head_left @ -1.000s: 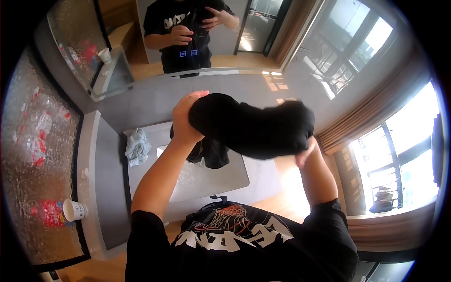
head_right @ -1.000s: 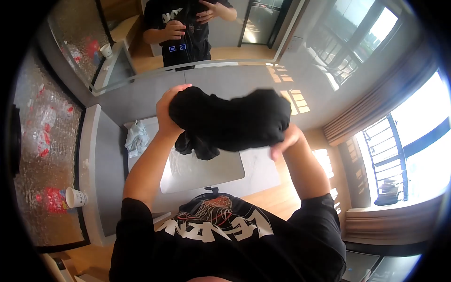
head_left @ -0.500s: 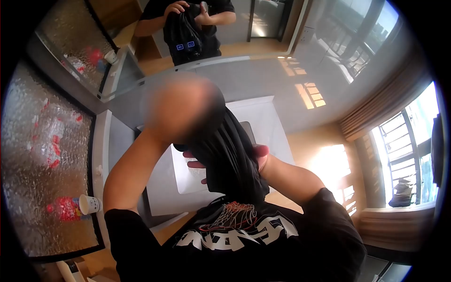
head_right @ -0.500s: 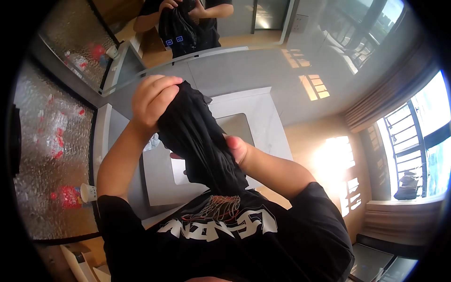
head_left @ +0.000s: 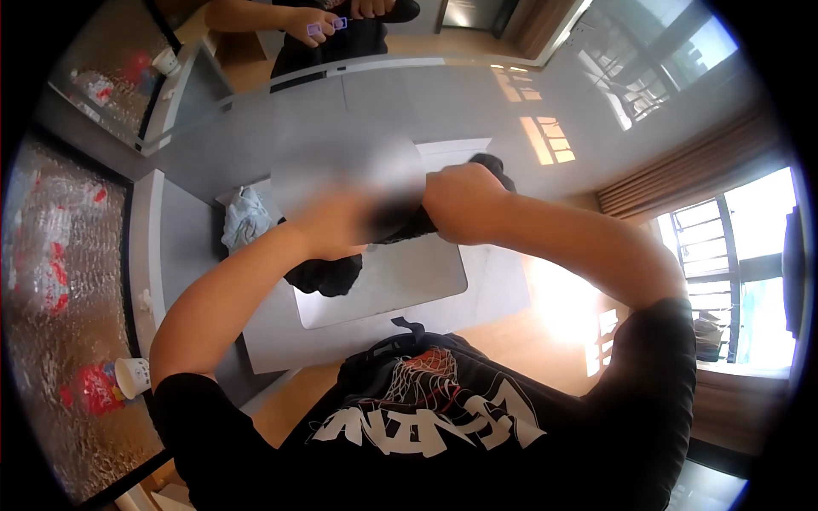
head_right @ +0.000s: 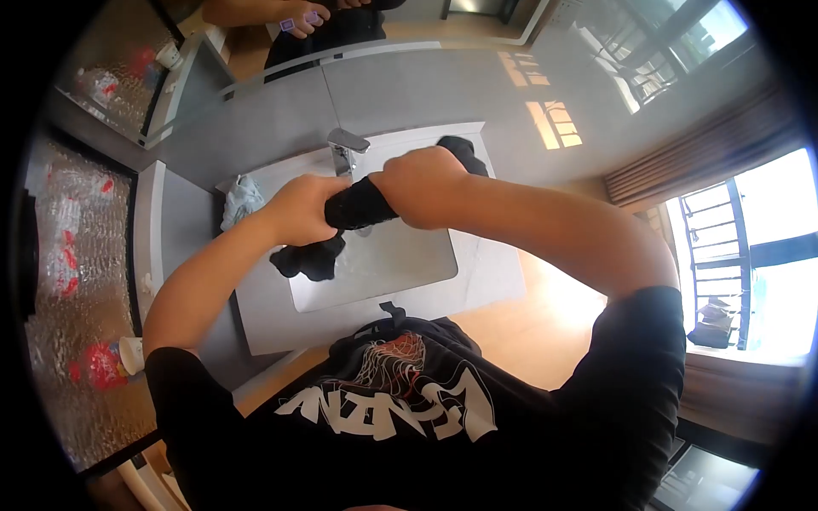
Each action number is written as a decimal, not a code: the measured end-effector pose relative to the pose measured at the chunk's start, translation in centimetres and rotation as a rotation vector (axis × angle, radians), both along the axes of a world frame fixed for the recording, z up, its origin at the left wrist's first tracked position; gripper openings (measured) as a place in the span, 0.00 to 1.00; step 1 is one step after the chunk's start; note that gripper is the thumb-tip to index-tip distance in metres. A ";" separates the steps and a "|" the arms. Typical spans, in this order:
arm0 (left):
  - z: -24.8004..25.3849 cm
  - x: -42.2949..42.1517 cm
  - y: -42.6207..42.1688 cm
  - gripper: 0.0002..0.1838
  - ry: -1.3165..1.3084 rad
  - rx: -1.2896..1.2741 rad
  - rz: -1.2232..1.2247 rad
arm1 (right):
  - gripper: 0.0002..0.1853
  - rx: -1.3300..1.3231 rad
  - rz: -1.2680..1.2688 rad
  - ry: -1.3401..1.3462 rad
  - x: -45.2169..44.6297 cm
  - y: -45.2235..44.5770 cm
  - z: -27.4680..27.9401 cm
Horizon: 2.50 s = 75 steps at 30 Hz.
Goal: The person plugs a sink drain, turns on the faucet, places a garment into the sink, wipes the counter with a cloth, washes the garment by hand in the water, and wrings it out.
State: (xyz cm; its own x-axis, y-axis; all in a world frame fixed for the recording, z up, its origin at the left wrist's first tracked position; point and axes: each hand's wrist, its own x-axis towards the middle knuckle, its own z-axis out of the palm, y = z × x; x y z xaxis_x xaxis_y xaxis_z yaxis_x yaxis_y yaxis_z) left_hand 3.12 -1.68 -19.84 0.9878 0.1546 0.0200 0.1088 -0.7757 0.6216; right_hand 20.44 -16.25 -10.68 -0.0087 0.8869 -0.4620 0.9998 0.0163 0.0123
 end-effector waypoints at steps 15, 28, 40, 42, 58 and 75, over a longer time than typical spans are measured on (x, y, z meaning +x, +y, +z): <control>-9.9 -1.7 -4.1 0.36 0.043 -0.253 0.184 | 0.21 0.000 -0.352 0.582 -0.4 -1.4 -13.5; -10.4 0.7 -4.1 0.19 -0.643 0.033 0.055 | 0.40 -0.416 -0.751 1.962 1.6 -4.3 -14.0; -7.6 0.9 -1.6 0.14 -1.041 0.295 -0.174 | 0.60 -0.367 -0.911 2.833 -10.8 -7.5 -13.3; -7.4 0.6 -0.4 0.14 -0.999 0.318 -0.256 | 0.47 -0.330 -0.913 2.477 -9.4 -7.4 -14.4; -15.6 1.4 1.1 0.09 0.406 -1.152 -0.015 | 0.17 0.371 -0.177 0.207 -0.7 0.9 -20.0; -14.5 0.6 0.8 0.24 0.384 -0.721 -0.071 | 0.34 0.065 -0.530 0.920 -1.9 -2.5 -18.4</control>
State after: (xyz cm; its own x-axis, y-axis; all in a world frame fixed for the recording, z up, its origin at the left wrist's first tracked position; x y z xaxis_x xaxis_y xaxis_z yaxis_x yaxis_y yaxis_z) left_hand 3.72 -0.91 -34.32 0.9134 -0.0635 -0.4021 0.3813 -0.2125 0.8997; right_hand 18.57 -18.72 -29.10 0.0646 0.9026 -0.4256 0.5038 -0.3977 -0.7669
